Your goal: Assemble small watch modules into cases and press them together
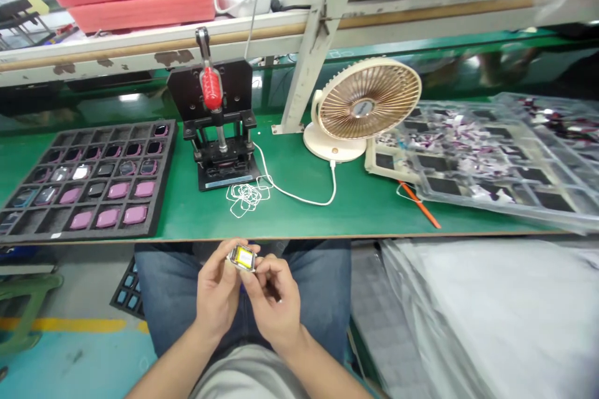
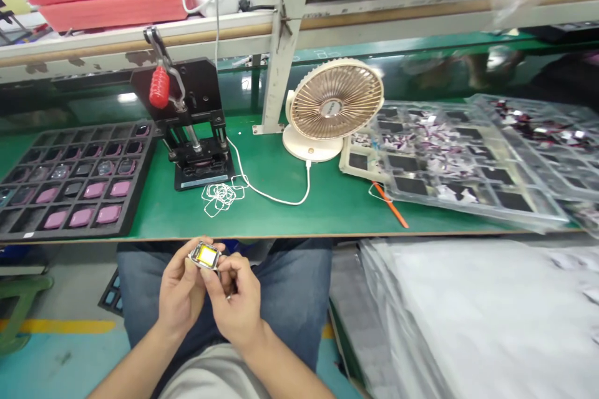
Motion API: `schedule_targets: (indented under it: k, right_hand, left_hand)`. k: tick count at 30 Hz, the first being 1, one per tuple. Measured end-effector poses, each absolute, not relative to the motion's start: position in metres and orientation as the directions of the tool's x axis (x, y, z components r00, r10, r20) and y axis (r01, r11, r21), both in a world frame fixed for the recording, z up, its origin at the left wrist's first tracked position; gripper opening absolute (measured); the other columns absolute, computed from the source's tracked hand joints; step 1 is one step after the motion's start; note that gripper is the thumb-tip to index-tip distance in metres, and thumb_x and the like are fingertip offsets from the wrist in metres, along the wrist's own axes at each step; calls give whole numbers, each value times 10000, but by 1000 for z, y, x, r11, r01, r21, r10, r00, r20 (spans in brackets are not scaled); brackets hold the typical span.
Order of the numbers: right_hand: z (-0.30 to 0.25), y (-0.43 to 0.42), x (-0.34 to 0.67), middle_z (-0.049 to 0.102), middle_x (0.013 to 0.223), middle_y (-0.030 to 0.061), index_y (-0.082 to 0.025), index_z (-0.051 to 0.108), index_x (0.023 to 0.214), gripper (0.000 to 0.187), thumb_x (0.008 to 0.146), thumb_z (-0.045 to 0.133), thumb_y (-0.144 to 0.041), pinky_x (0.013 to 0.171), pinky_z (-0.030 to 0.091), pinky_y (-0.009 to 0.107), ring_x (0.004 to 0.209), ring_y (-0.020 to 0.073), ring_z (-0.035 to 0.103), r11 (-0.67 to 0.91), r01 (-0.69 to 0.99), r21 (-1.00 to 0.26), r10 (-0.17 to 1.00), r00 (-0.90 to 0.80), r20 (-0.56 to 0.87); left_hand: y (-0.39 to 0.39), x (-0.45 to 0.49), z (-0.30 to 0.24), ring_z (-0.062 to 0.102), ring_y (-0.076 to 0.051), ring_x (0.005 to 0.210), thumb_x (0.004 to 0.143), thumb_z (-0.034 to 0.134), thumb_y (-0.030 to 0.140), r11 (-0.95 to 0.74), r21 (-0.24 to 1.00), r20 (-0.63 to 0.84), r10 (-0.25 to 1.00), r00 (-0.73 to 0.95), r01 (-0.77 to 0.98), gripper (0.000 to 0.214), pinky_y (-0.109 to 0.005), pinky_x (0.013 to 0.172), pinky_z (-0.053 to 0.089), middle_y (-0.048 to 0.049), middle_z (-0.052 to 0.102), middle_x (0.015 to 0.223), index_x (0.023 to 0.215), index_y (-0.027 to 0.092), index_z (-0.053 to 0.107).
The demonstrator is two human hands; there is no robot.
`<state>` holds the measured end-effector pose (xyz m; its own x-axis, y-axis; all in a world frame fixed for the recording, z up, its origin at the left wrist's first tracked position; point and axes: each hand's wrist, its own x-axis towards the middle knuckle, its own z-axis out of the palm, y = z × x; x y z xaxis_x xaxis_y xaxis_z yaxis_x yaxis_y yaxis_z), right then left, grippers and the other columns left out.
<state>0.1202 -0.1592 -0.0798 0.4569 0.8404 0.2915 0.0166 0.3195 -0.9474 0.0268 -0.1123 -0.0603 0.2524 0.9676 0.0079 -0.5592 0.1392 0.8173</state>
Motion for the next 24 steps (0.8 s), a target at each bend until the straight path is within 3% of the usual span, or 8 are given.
schedule_targets:
  k: [5,11,15,19,21,24]
  right_hand:
    - [-79,-173,136,401,720,-81,-259,529,1050,185,1011,686,-168,574,385,220,603,105,404,319,173,-932,827,429,363]
    - [-74,-186,150,417,731,-93,-263,522,1235,349,971,743,-205,574,412,233,562,96,436,305,375,-876,756,464,462]
    - [-69,-191,160,447,753,-84,-265,488,1320,416,980,725,-225,546,379,232,556,95,417,350,291,-891,820,364,441]
    - [-67,-191,168,399,720,-92,-258,480,1323,331,1026,613,-197,568,396,237,561,103,407,390,158,-907,847,324,421]
    - [-63,-199,163,382,703,-98,-253,489,1309,288,1040,565,-185,558,377,228,547,97,394,368,140,-919,841,371,393]
    - [-57,-225,146,383,653,-117,-229,537,1211,244,985,627,-243,502,311,213,490,75,354,333,167,-928,784,498,371]
  left_hand:
    - [-110,25,-64,765,-334,1168,941,806,340,118,851,95,924,371,-512,311,-488,1017,627,-135,739,1313,1250,305,814]
    - [-113,30,-61,792,-318,1088,889,865,317,217,828,63,881,469,-518,459,-419,889,674,-124,789,1199,1338,329,768]
    - [-114,35,-57,805,-291,951,880,870,355,296,805,-5,871,492,-515,449,-378,771,685,-136,794,1137,1314,279,785]
    - [-106,41,-56,797,-267,840,846,893,417,355,790,-47,848,527,-500,446,-358,704,675,-136,804,1059,1250,247,813]
    - [-110,39,-51,796,-264,818,763,955,440,409,791,-125,836,534,-455,509,-344,697,674,-143,810,1036,1202,219,825]
    - [-126,24,-39,800,-264,841,562,1060,394,488,815,-304,819,487,-311,731,-313,706,686,-121,821,1057,1220,213,799]
